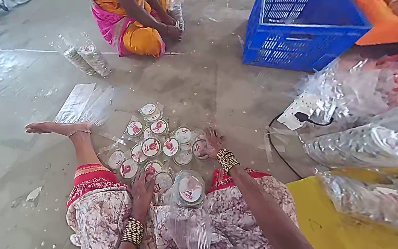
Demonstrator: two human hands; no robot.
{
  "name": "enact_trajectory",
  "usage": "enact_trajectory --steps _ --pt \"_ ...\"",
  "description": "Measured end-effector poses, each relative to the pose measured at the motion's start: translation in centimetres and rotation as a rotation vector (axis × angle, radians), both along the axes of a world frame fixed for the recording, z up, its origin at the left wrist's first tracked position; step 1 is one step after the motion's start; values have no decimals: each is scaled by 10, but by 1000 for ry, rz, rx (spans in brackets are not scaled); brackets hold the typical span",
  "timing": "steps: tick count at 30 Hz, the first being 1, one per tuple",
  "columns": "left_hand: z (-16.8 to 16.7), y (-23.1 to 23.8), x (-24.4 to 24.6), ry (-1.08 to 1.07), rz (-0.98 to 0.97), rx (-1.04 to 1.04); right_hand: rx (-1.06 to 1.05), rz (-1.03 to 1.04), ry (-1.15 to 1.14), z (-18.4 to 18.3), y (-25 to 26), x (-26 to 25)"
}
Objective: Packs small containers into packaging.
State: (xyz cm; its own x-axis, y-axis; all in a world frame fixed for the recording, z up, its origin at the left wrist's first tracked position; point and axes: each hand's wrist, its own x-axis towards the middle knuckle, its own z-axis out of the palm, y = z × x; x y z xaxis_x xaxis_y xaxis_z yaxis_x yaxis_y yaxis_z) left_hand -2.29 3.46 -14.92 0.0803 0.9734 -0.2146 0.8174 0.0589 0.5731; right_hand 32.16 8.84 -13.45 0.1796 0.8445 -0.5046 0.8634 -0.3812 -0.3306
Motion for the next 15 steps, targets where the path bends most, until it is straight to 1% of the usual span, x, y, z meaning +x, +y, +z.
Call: enact_trajectory --steps 2,5,7,9,10,11,12,13,15 --pt "3 7 10 126 -100 94 -4 -16 -2 4 -4 -2" --pt "-6 27 29 103 -228 208 -11 -14 59 6 0 -4" --pt "-2 45 47 90 -295 180 22 -15 187 7 5 3" --pt "1 64 64 72 -355 86 77 -30 312 8 12 13" --pt "0 73 71 98 -378 31 102 -61 371 8 15 19" --pt "-5 79 76 130 -401 0 132 -111 428 9 18 25" --pt "-15 85 78 137 -414 20 161 -184 474 9 19 30" --pt "-21 88 83 93 -403 19 191 -272 525 10 20 37" --pt "-20 92 92 74 -385 31 267 -492 657 4 24 49"
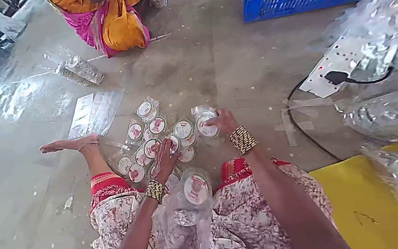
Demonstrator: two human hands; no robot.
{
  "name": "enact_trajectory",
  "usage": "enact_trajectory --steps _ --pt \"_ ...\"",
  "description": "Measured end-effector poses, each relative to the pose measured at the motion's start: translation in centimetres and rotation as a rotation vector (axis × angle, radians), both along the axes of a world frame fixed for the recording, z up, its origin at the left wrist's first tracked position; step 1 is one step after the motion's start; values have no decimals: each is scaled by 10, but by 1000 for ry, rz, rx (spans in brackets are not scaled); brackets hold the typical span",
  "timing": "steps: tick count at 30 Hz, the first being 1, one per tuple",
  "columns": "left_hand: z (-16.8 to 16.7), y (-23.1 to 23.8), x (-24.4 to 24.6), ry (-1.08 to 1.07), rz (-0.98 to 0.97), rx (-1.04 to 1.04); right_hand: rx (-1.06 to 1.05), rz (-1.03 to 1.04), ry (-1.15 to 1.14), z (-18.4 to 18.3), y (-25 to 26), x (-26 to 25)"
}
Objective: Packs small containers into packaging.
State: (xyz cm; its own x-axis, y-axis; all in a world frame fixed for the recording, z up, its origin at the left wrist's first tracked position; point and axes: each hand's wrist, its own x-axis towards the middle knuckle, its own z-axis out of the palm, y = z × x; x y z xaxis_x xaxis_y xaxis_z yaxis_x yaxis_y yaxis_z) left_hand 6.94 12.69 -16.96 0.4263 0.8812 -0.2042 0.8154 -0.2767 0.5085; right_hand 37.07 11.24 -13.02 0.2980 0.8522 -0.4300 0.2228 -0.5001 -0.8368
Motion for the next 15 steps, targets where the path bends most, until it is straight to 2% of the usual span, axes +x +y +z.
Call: enact_trajectory --steps 2,4,7,8,10,12,15 --pt "4 1 9 77 -31 32 23 -225 140 -13 7 7" --pt "17 2 15 156 -52 81 34 -361 278 -20 11 6" --pt "47 15 16 138 93 85 50 -356 333 -22 13 -2" --pt "53 21 13 37 193 78 59 -318 306 -19 11 -5" --pt "57 31 11 -326 393 79 74 -237 234 -12 9 -9" --pt "69 32 24 -657 528 -11 114 -192 221 -10 9 -11" --pt "89 26 56 -881 622 -281 173 -148 362 -8 9 -16"
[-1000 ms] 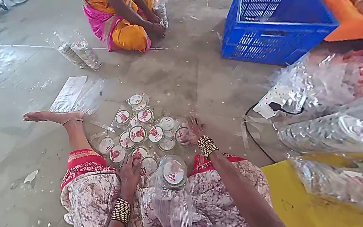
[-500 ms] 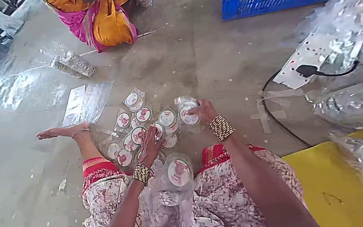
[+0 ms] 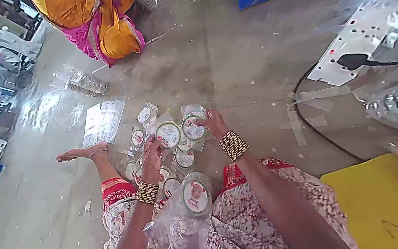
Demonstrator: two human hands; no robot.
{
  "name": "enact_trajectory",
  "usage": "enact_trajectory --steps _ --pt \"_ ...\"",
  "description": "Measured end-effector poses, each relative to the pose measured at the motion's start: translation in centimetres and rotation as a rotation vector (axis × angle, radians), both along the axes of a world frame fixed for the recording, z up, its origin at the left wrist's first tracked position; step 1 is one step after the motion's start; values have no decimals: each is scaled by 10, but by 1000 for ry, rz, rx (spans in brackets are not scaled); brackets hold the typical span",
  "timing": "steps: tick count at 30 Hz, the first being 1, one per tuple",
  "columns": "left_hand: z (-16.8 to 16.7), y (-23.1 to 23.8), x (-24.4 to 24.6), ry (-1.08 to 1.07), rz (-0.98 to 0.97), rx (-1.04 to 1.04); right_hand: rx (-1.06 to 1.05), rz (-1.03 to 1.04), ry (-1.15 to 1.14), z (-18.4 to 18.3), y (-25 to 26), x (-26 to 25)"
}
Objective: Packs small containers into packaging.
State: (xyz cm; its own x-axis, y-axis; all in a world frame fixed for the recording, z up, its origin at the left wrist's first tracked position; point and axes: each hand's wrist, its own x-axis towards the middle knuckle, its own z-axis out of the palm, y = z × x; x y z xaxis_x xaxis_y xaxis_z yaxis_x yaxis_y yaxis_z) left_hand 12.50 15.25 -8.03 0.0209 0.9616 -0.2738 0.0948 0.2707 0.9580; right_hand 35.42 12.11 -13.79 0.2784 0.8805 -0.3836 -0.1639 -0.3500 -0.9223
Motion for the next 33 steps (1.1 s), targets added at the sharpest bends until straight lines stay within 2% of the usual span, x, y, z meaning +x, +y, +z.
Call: enact_trajectory --steps 3,6,8,11,14,17,19,21,23,26,29,33 --pt "-3 -2 27 -70 -18 -88 8 7 241 15 -6 -10" --pt "-19 -2 42 30 -101 -30 23 -14 397 17 -9 -18" --pt "-27 -1 47 97 -171 -41 36 58 354 9 -6 -19" --pt "-42 3 44 202 -296 12 -42 105 132 2 0 -14" --pt "-69 20 30 453 -491 185 -78 -111 -4 9 -1 4" --pt "-86 39 19 831 -708 228 -17 -380 68 3 1 25" --pt "-78 44 24 922 -748 200 39 -520 149 1 2 35" --pt "-66 46 30 913 -752 94 77 -593 226 5 1 37" --pt "-56 46 35 858 -704 -23 90 -601 256 9 1 36" --pt "-60 46 26 714 -536 -25 70 -595 214 6 1 36" --pt "-55 39 16 525 -268 1 61 -580 150 1 1 39" --pt "-26 37 10 255 70 -69 8 -487 69 1 3 38"
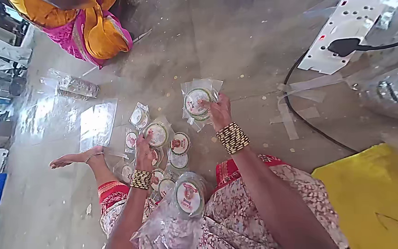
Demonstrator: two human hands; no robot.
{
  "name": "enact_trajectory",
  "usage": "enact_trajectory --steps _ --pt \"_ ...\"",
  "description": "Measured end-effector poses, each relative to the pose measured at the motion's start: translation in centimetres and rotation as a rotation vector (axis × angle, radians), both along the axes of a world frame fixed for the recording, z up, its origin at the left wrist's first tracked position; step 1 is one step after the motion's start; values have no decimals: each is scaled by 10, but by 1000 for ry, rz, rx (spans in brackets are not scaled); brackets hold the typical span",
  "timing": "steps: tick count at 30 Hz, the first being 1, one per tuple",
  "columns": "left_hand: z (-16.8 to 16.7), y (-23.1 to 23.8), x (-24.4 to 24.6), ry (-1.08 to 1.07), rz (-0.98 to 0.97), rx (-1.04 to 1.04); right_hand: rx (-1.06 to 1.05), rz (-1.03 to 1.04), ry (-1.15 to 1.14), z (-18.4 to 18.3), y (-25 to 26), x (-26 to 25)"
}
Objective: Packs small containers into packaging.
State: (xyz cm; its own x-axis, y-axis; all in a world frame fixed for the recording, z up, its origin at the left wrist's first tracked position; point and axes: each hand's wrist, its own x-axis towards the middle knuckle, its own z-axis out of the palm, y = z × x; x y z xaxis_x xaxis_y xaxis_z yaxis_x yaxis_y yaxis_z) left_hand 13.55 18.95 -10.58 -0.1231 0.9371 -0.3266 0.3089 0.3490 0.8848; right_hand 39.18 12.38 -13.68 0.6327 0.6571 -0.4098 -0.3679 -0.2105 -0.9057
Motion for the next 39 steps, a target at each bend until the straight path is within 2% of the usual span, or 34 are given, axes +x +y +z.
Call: enact_trajectory --steps 3,5,9,12,15,17,22,25,28,31,35,36,39 --pt "19 0 8 -232 107 -16 -28 152 -8 1 0 -10" --pt "28 -4 21 -284 108 -30 -4 270 1 1 1 -22" --pt "19 -14 50 -254 26 -9 108 382 127 5 -3 -39" --pt "7 -19 62 -179 -61 -9 97 428 123 11 -6 -42" --pt "-2 -19 70 -183 -92 -60 91 576 19 7 -4 -41" --pt "-6 -20 70 -190 -169 -8 74 623 -88 6 -2 -42" --pt "-16 -11 45 -216 -425 256 204 409 -75 12 -8 -36" --pt "-17 -9 28 -18 -667 331 271 231 96 16 -14 -30" --pt "-29 -9 22 113 -808 279 312 124 231 23 -16 -23" --pt "-31 -19 29 243 -825 177 284 134 288 26 -15 -20" --pt "-26 -26 40 340 -784 268 249 200 361 32 -18 -26" --pt "-24 -28 42 274 -735 270 269 212 378 32 -17 -26" --pt "-28 -26 43 -105 -534 226 313 248 376 31 -19 -21"
